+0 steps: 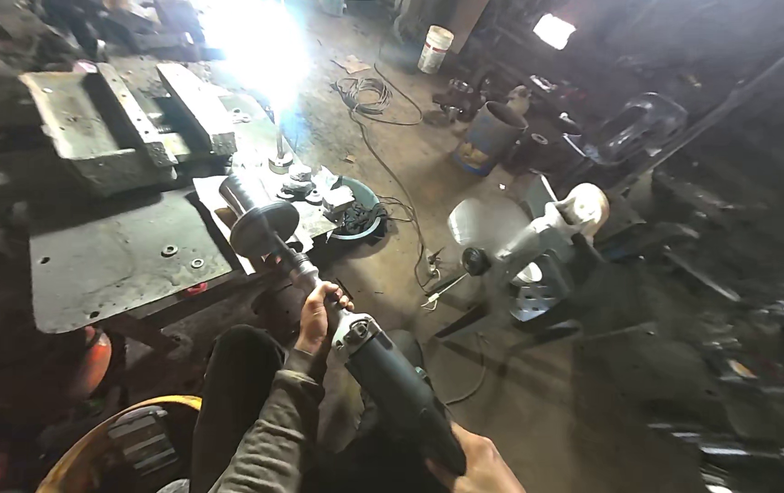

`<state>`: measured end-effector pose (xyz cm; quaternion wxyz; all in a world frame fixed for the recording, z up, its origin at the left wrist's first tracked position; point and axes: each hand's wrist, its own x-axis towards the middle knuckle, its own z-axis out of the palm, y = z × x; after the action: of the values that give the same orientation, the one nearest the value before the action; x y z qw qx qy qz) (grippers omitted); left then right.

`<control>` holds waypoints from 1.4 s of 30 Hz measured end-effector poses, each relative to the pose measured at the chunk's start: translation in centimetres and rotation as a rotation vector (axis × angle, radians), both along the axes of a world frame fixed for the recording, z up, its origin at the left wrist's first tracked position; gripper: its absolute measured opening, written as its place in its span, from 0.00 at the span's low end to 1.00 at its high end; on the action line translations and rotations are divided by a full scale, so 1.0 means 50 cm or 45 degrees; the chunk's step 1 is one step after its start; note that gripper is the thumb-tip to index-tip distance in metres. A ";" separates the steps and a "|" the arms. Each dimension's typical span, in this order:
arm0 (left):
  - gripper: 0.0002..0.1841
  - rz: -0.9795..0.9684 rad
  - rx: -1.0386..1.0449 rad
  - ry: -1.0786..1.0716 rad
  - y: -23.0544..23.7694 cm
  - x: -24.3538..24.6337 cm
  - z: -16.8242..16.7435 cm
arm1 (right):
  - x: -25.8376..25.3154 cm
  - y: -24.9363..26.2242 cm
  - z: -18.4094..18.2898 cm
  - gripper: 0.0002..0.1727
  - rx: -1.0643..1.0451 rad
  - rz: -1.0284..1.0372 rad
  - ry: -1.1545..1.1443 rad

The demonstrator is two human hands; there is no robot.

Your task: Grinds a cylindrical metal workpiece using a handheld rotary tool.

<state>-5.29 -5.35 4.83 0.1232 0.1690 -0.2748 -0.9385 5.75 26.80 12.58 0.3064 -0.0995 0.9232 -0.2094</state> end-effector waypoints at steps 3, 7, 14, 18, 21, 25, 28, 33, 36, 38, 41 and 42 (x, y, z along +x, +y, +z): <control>0.14 0.063 0.073 0.103 -0.012 0.029 -0.019 | 0.001 -0.008 0.006 0.34 0.067 0.055 0.009; 0.15 0.073 0.076 0.119 -0.016 0.039 -0.029 | 0.007 -0.010 0.003 0.35 0.081 0.070 0.024; 0.14 -0.004 0.035 0.029 0.002 0.000 -0.003 | 0.004 0.001 -0.005 0.32 0.021 0.002 0.021; 0.13 -0.027 0.028 -0.044 0.017 -0.030 0.010 | -0.002 0.007 -0.016 0.31 -0.035 -0.041 0.015; 0.11 -0.047 0.028 -0.080 0.028 -0.057 0.002 | -0.007 0.012 -0.021 0.32 -0.081 -0.076 0.024; 0.10 -0.096 0.033 -0.135 0.043 -0.092 -0.009 | -0.019 0.020 -0.033 0.31 -0.086 -0.125 0.014; 0.12 -0.154 0.021 -0.207 0.052 -0.114 -0.018 | -0.027 0.023 -0.041 0.31 -0.099 -0.169 -0.018; 0.11 -0.178 0.009 -0.279 0.059 -0.136 -0.022 | -0.041 0.026 -0.052 0.30 -0.111 -0.205 -0.040; 0.10 -0.170 0.008 -0.257 0.054 -0.134 -0.025 | -0.041 0.025 -0.050 0.30 -0.108 -0.196 -0.026; 0.10 -0.145 0.031 -0.232 0.049 -0.124 -0.024 | -0.038 0.024 -0.046 0.30 -0.098 -0.170 -0.016; 0.11 -0.095 0.026 -0.163 0.034 -0.093 -0.008 | -0.029 0.018 -0.038 0.31 -0.087 -0.115 0.003; 0.11 -0.072 0.022 -0.145 0.028 -0.079 -0.001 | -0.025 0.017 -0.036 0.31 -0.084 -0.098 0.007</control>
<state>-9.25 -3.95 4.77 0.0795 0.2155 -0.2779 -0.9328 4.52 27.63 10.78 0.2920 -0.0745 0.9198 -0.2511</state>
